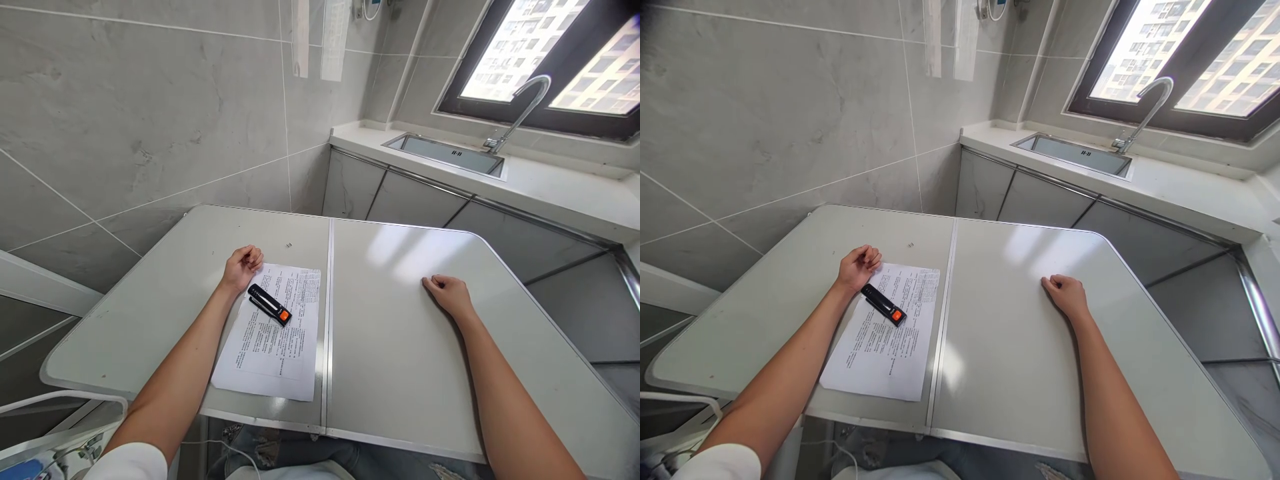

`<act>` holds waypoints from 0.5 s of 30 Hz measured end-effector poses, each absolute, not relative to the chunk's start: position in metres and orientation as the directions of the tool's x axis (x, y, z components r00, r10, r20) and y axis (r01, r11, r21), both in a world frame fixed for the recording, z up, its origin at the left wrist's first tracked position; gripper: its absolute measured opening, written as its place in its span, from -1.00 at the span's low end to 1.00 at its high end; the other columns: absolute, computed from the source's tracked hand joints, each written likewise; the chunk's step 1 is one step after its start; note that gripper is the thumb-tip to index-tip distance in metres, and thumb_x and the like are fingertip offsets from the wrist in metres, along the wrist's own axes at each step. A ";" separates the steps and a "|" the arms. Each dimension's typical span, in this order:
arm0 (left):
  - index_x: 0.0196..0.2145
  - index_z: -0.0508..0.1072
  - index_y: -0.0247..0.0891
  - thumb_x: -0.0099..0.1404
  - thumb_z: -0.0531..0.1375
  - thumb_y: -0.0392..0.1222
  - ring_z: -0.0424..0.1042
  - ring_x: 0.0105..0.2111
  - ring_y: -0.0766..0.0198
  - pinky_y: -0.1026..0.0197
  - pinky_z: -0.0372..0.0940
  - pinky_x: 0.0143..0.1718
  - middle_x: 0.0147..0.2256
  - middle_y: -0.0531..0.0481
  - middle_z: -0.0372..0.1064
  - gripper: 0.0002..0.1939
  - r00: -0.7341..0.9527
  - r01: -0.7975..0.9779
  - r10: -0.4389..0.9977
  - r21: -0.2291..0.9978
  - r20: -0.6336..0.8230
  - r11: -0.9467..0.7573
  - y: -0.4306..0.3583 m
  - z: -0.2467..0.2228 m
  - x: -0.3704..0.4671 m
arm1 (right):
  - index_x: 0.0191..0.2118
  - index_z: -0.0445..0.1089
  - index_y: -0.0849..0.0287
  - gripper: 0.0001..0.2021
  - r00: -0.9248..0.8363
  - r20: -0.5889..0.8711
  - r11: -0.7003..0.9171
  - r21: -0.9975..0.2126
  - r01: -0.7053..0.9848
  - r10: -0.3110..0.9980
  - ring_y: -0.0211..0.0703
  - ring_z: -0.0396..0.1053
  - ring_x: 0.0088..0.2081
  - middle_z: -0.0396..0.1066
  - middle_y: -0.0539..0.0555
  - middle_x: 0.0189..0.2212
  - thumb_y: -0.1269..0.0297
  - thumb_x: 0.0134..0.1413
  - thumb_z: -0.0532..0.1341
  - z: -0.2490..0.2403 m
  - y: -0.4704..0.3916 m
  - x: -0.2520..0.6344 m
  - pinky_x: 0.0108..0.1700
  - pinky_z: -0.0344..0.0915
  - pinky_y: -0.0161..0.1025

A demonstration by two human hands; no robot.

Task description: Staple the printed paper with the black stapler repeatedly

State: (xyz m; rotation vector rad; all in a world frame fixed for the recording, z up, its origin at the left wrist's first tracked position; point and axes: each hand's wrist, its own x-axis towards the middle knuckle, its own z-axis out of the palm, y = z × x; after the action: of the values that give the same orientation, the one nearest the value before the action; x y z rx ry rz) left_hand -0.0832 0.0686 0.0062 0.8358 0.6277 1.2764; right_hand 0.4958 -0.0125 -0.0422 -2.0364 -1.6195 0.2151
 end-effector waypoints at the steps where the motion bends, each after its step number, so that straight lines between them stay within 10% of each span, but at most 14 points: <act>1: -0.63 0.17 -0.25 0.29 0.23 -0.21 0.04 -0.61 0.38 0.31 0.06 -0.62 -0.60 0.09 -0.04 -0.60 0.197 -0.558 0.980 0.826 0.034 0.083 0.068 0.007 -0.083 | -0.61 -0.05 0.08 -0.53 0.267 0.193 -0.143 -0.490 0.860 0.944 -0.23 -0.02 -0.52 -0.05 -0.07 -0.65 -0.07 0.07 0.14 -0.042 -0.012 0.496 -0.39 0.03 -0.24; 15: -0.66 0.23 -0.26 0.15 0.18 -0.20 -0.03 -0.59 0.36 0.26 -0.01 -0.59 -0.59 0.09 -0.13 -0.71 0.231 -0.491 0.968 0.870 0.094 0.033 0.067 0.008 -0.084 | -0.60 -0.05 0.09 -0.52 0.280 0.171 -0.159 -0.508 0.847 0.945 -0.24 -0.02 -0.51 -0.07 -0.07 -0.63 -0.08 0.08 0.15 -0.040 -0.014 0.494 -0.39 0.01 -0.24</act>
State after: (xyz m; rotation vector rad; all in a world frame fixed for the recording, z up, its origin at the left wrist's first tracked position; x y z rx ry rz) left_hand -0.0845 0.0670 0.0084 0.9559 0.6385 1.2489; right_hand 0.4942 -0.0143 -0.0402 -2.0431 -1.6033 0.2523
